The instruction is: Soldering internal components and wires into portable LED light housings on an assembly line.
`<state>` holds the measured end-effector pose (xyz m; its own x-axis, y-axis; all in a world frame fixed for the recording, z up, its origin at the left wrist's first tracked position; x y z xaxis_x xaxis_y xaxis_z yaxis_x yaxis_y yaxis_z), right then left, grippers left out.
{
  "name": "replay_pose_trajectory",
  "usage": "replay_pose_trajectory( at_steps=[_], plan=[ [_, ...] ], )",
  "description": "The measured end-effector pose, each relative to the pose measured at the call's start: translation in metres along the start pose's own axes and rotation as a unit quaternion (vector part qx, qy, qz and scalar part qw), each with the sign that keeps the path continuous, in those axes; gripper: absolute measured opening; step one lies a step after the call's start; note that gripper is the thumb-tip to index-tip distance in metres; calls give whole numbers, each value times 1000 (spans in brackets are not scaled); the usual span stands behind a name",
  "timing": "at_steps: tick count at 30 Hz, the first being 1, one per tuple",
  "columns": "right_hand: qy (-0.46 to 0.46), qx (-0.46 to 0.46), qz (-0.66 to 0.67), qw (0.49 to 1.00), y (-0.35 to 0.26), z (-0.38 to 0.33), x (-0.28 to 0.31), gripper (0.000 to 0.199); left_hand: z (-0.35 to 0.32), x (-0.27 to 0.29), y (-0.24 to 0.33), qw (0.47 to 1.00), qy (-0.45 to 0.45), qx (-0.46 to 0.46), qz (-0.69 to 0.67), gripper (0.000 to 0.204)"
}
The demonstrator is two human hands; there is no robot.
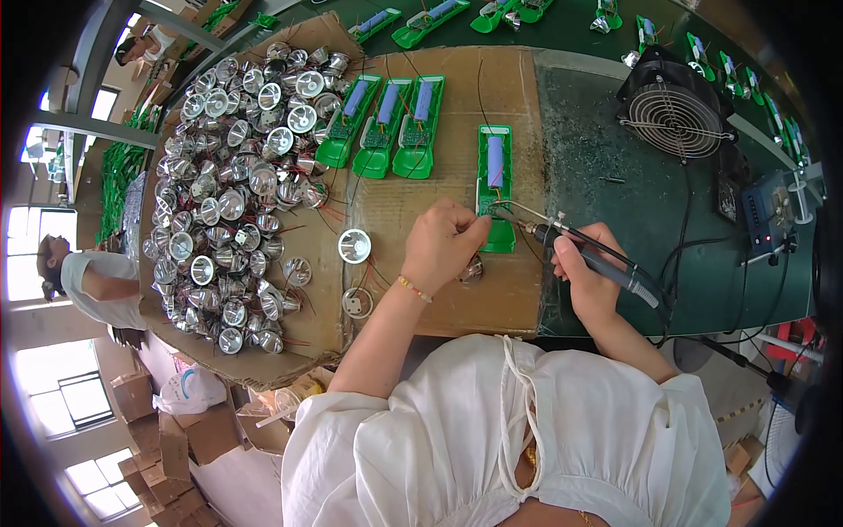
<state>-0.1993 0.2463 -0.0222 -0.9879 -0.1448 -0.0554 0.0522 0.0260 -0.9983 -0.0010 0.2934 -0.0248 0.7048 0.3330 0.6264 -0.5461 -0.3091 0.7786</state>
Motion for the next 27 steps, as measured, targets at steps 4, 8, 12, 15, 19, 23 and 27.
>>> replay_pose_trajectory(
  at_steps=[4, 8, 12, 15, 19, 23, 27],
  plan=[
    [-8, 20, -11, 1000, 2, -1, 1, 15, 1, -1, -2, 1000, 2, 8, -1, 25],
    [19, -15, 28, 999, 0, -2, 5, 16, 0, 0, -4, 1000, 8, 11, 1, 26],
    [30, 10, 51, 998, -3, 0, 13, 16, 1, 2, -6, 1000, 11, 9, 2, 26],
    [36, 18, 54, 998, -4, 0, 18, 13, 0, 4, -2, 1000, 14, 7, 14, 25],
    [62, 32, 36, 997, -3, 3, 36, 15, -2, 3, 7, 999, 18, -25, 35, 23],
    [76, 62, 9, 995, -1, 12, 56, 15, -16, 24, -13, 986, 108, 67, -108, 22],
    [86, 63, -25, 994, 6, 22, 69, 13, 8, -5, 12, 997, -4, -12, 76, 18]
  ],
)
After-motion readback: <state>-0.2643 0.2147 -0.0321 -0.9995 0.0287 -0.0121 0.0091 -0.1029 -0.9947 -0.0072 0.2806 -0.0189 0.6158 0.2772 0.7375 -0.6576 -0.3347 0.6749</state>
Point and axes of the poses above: each hand's wrist, its own z-axis towards the middle knuckle, its own x-axis out of the back of the hand, y = z × x, the point moved 7 cm from there along z, towards the middle knuckle, and after that the axes turned 10 degrees about y, right-handed, at the moved point
